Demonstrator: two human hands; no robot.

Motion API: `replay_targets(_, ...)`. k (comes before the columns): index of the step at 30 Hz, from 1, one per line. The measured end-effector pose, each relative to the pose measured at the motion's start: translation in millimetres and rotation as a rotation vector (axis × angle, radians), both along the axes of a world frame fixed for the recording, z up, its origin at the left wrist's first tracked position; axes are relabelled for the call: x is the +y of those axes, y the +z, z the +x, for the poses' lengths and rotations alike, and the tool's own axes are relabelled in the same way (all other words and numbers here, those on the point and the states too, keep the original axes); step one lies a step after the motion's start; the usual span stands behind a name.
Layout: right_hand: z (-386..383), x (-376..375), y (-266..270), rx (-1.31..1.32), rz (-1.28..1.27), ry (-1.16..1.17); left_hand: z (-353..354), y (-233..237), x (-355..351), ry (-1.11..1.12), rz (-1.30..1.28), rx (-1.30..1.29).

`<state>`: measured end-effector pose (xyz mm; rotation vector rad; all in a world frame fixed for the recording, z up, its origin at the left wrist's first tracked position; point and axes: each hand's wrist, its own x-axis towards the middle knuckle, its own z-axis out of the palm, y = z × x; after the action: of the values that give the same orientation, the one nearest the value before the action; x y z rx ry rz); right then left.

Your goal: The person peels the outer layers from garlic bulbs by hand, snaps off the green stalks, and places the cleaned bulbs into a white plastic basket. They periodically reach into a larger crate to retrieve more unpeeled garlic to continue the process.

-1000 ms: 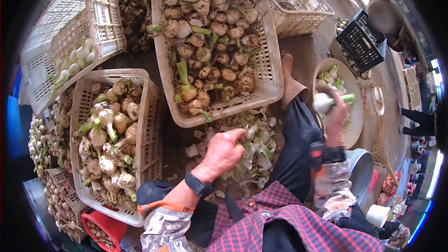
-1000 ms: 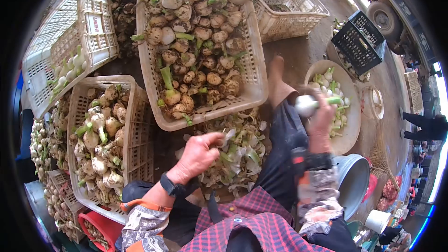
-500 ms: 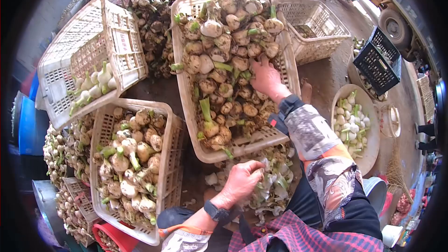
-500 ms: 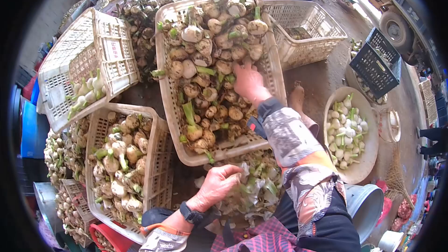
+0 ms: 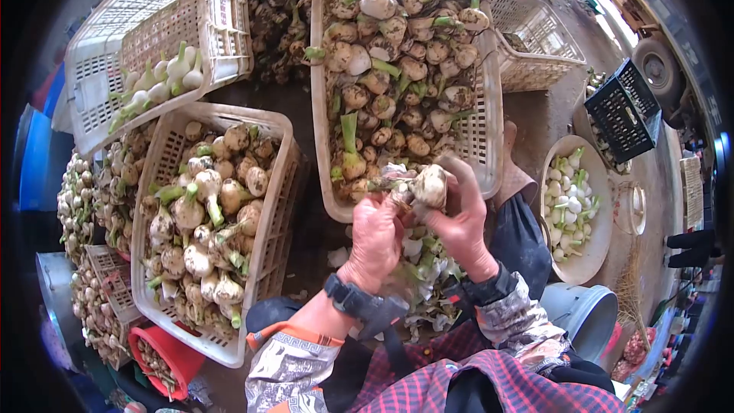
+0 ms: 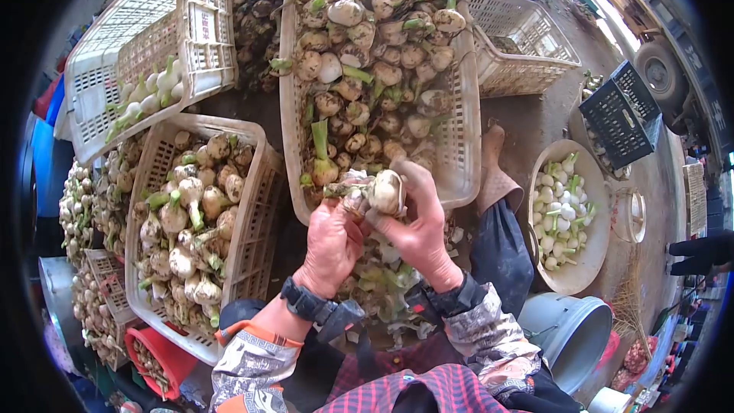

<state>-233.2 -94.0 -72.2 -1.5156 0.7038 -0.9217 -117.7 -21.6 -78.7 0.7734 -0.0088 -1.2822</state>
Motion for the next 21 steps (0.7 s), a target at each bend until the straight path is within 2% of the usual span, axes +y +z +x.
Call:
replay_targets(2,-4.7,5.4,10.1,0.227,-0.641,-0.077,5.5,-1.1,4.6,-0.038,-0.022,-0.016)
replay_targets(8,-13.5,9.2,1.1,0.197,-0.977,0.029,0.1,5.6,5.4,0.069,0.028,0.122)
replay_targets(11,-14.8,15.9,-0.2,0.177,-0.793,-0.051,-0.1,7.0,7.0,0.053,0.042,0.047)
replay_targets(14,-14.1,21.4,9.2,0.222,-0.396,-0.095,-1.8,0.1,8.8,0.090,0.101,-0.107)
replay_targets(15,-14.1,24.8,12.4,0.142,0.047,-0.047,-3.1,-3.3,9.7,0.106,0.125,-0.169)
replay_targets(18,-17.7,8.2,16.8,0.081,0.445,0.009,-6.8,-5.1,11.5,0.143,-0.033,-0.360)
replay_targets(19,-16.1,4.8,15.6,0.017,0.630,0.060,-4.8,-5.6,12.0,0.107,-0.017,-0.343)
replay_targets(21,-16.2,-11.8,5.6,0.182,0.830,0.102,1.5,-7.1,14.7,0.033,0.016,-0.301)
